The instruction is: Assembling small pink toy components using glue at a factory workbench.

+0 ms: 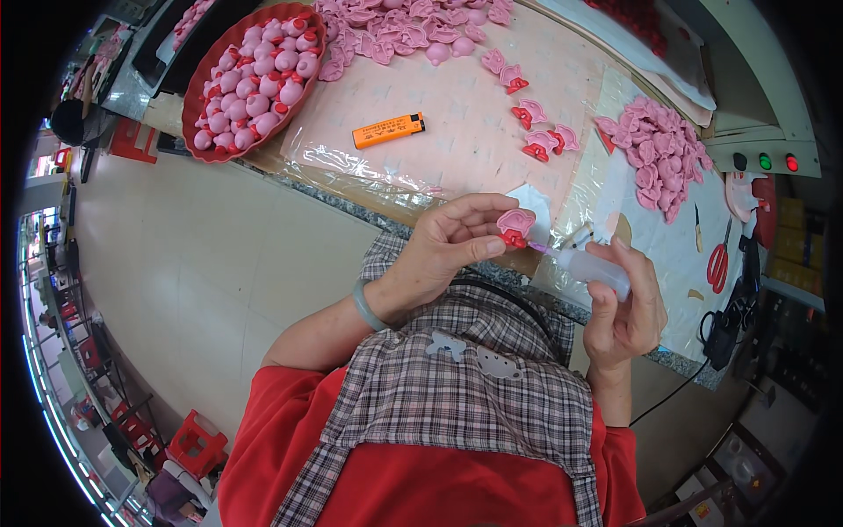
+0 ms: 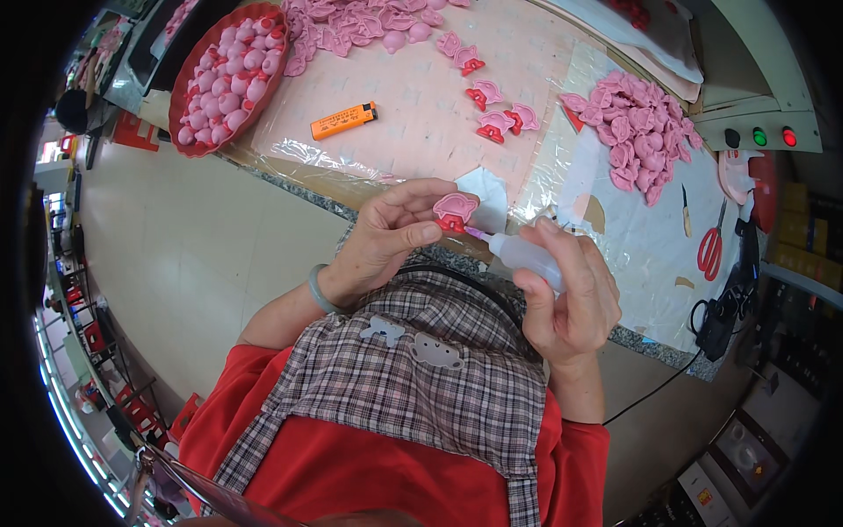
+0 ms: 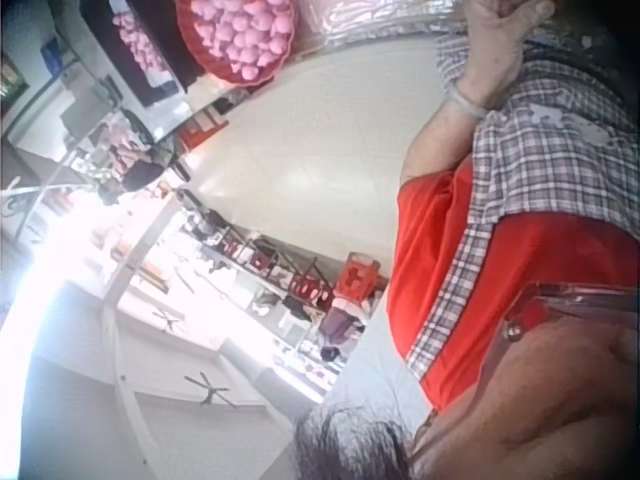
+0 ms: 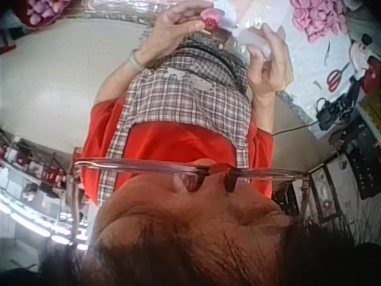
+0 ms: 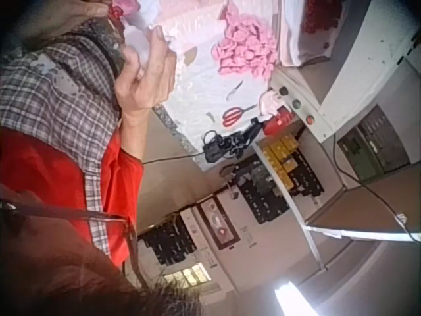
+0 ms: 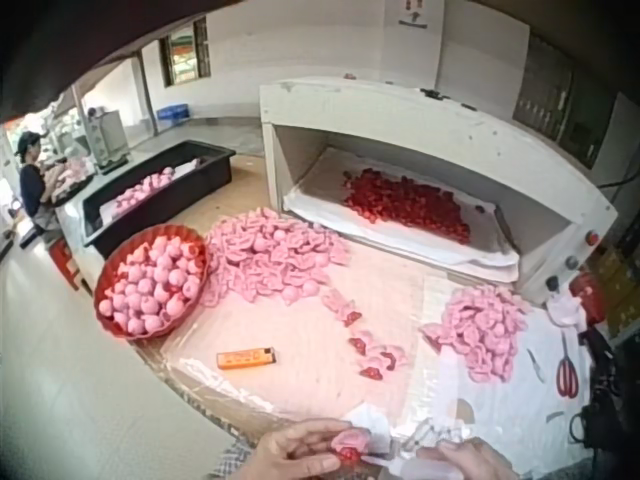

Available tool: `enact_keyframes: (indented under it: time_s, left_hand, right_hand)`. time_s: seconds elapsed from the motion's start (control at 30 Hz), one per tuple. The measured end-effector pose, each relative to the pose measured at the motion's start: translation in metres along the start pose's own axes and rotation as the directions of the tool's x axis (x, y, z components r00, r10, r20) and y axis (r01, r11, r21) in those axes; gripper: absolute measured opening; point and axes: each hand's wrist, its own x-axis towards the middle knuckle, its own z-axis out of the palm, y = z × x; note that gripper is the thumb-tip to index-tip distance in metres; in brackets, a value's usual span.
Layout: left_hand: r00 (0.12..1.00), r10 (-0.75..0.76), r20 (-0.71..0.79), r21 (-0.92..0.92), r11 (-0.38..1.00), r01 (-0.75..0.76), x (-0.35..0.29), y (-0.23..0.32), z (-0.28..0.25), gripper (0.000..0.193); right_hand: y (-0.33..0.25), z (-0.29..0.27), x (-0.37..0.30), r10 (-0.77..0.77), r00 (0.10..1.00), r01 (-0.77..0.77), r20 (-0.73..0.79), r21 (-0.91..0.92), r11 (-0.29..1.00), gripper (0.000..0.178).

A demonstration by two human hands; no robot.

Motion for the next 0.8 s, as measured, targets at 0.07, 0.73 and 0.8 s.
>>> enact_keyframes:
  time_s: [0.07,0.73,0.8]
  left_hand:
    - [1.0,-0.007,0.001,0.001,1.0,0.007,0.0,0.001,0.0,0.048]
    - [1.0,-0.013,0.026,0.032,0.999,0.012,-0.001,0.001,-0.004,0.047]
    - [0.999,-0.025,0.028,0.02,0.999,0.024,-0.001,0.0,-0.005,0.047]
  right_hand:
    - [0.001,0.001,0.0,-0.017,1.0,0.017,0.002,0.003,1.0,0.041]
    - [0.008,0.004,-0.004,0.097,0.992,-0.086,-0.077,0.14,0.986,0.037]
    - [0.016,0.008,-0.004,0.313,0.945,-0.269,-0.091,0.321,0.908,0.041]
